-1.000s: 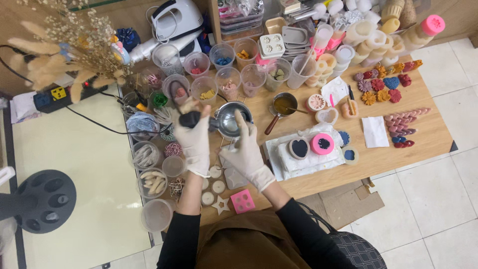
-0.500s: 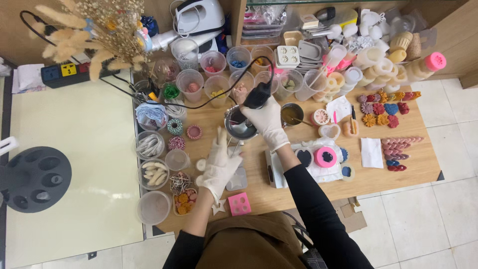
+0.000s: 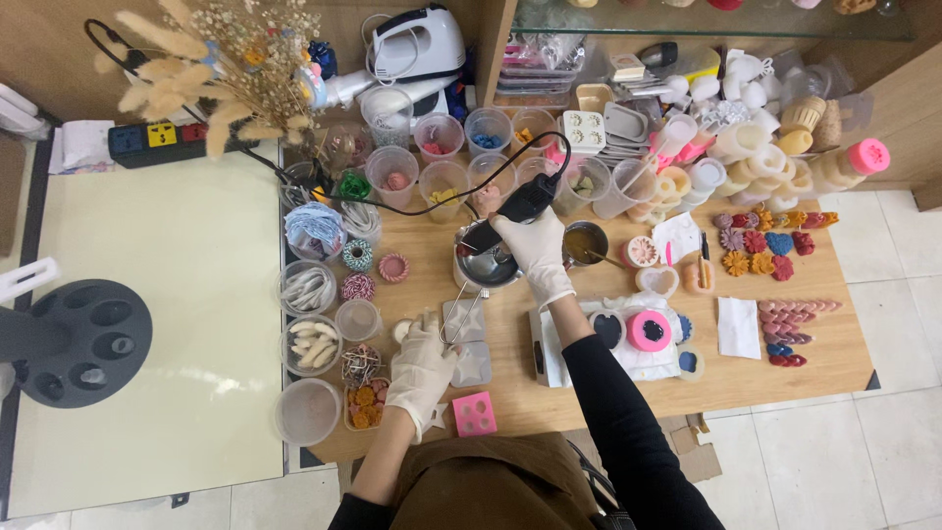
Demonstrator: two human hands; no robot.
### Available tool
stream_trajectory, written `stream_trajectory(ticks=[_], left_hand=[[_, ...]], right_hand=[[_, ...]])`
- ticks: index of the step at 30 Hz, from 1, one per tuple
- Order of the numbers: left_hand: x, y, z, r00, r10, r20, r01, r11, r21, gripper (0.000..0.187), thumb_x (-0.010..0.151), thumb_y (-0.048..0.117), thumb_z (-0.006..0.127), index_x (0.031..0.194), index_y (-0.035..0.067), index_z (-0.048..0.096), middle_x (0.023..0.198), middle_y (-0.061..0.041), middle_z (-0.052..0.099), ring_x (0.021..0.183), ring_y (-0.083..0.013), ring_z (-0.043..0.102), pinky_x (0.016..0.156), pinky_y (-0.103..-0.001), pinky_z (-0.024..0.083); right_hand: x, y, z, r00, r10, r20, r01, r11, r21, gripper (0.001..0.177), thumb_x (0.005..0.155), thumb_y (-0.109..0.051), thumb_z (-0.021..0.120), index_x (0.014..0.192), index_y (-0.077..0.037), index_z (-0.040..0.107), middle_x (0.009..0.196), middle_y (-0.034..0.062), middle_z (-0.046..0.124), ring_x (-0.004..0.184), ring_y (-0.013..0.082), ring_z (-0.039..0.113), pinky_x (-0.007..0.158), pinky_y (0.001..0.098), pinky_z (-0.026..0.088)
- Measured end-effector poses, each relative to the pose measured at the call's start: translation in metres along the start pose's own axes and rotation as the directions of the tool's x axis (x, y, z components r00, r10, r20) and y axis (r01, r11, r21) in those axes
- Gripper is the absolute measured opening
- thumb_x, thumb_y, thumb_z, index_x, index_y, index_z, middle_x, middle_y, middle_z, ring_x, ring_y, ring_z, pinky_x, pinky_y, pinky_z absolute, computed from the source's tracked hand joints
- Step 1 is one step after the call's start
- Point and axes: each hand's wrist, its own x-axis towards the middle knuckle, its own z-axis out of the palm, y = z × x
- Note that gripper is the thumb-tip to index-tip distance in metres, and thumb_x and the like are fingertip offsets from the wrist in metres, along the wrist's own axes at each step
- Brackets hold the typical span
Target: The person uses a heat gun to melt wax inside several containers on a workbench, then pours blue-colored liquid from a metal pitcher into a heart-shaped mold, and finally uses a small tool to adjust a pink object on a white surface.
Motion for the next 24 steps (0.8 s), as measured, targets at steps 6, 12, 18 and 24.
stream_trajectory(ticks=[6,12,18,24], left_hand=[[-0.108,0.048,-0.149,0.892,0.452,0.017,-0.446,0.872,0.203,0.034,0.096,0.04,0.058,0.095,0.007,0.066,0.08,-0.014,0.072,0.078,-0.0327,0.072,0.068,-0.047,0.057],[-0.2,0.108,-0.233,0.926,0.118,0.358,-0.275,0.86,0.429,0.043,0.105,0.054,0.048,0.107,0.014,0.063,0.076,-0.007,0.066,0.069,-0.0255,0.071,0.061,-0.042,0.059],[-0.225,0.104,-0.216,0.945,0.019,0.326,-0.163,0.893,0.419,0.04,0.103,0.053,0.051,0.107,0.016,0.066,0.076,-0.008,0.069,0.067,-0.0257,0.071,0.061,-0.042,0.057],[-0.215,0.121,-0.204,0.954,-0.032,0.298,-0.097,0.909,0.406,0.037,0.101,0.051,0.054,0.106,0.018,0.069,0.075,-0.009,0.071,0.065,-0.026,0.072,0.061,-0.041,0.056]], right_hand=[[-0.004,-0.002,-0.007,1.0,-0.024,-0.002,0.024,1.0,-0.019,0.035,0.073,-0.018,0.087,0.095,0.001,0.068,0.078,0.0061,0.075,0.057,0.0108,0.069,0.051,0.027,0.057],[-0.003,-0.002,-0.01,1.0,0.017,-0.021,-0.017,1.0,-0.019,0.033,0.073,-0.018,0.087,0.094,0.002,0.07,0.076,0.0073,0.075,0.056,0.0114,0.069,0.05,0.0268,0.056],[-0.006,-0.003,-0.012,0.999,-0.04,0.022,0.039,0.999,0.029,0.032,0.073,-0.017,0.085,0.094,0.0,0.068,0.077,0.0061,0.074,0.054,0.0111,0.068,0.049,0.0267,0.055],[0.003,0.007,-0.019,0.991,-0.121,0.052,0.123,0.991,-0.053,0.029,0.075,-0.017,0.086,0.093,0.0,0.069,0.081,0.0059,0.075,0.063,0.0104,0.07,0.057,0.0259,0.057]])
